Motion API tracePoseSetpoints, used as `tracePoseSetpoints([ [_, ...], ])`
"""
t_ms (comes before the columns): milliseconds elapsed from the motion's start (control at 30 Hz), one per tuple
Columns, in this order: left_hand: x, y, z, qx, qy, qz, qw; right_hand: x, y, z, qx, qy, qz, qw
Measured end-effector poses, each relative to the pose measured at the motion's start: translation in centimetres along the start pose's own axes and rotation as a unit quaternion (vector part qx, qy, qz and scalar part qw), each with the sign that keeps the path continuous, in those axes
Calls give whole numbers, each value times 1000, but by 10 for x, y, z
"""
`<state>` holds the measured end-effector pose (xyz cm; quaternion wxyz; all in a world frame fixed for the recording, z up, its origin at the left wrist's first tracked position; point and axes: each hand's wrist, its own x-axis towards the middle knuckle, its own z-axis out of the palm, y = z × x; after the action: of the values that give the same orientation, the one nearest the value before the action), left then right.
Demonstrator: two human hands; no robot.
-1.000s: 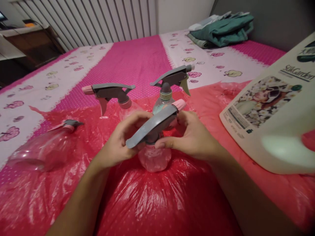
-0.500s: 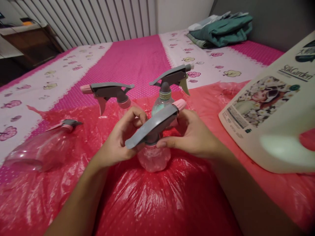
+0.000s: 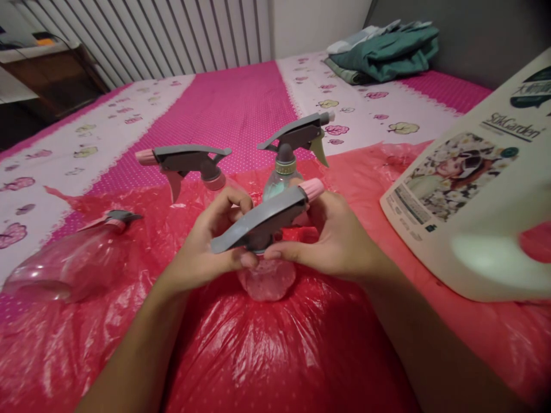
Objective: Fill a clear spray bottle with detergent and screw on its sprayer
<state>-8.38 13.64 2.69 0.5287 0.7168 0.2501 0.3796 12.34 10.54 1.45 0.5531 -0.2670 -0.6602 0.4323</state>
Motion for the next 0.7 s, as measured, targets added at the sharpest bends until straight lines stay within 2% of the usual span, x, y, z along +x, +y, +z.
tracePoseSetpoints([
  [233,0,1,-2,25,-2,3,1000,1,-7,0,-20,-33,4,999],
  [333,0,0,-1,16,-2,2,1000,1,-7,0,2,-39,18,999],
  [533,1,-4,0,-7,-7,-13,1000,1,-6,-3,41,-48,27,998],
  [700,1,-5,-2,9,-3,-2,1000,-1,-1,-3,22,-63,29,997],
])
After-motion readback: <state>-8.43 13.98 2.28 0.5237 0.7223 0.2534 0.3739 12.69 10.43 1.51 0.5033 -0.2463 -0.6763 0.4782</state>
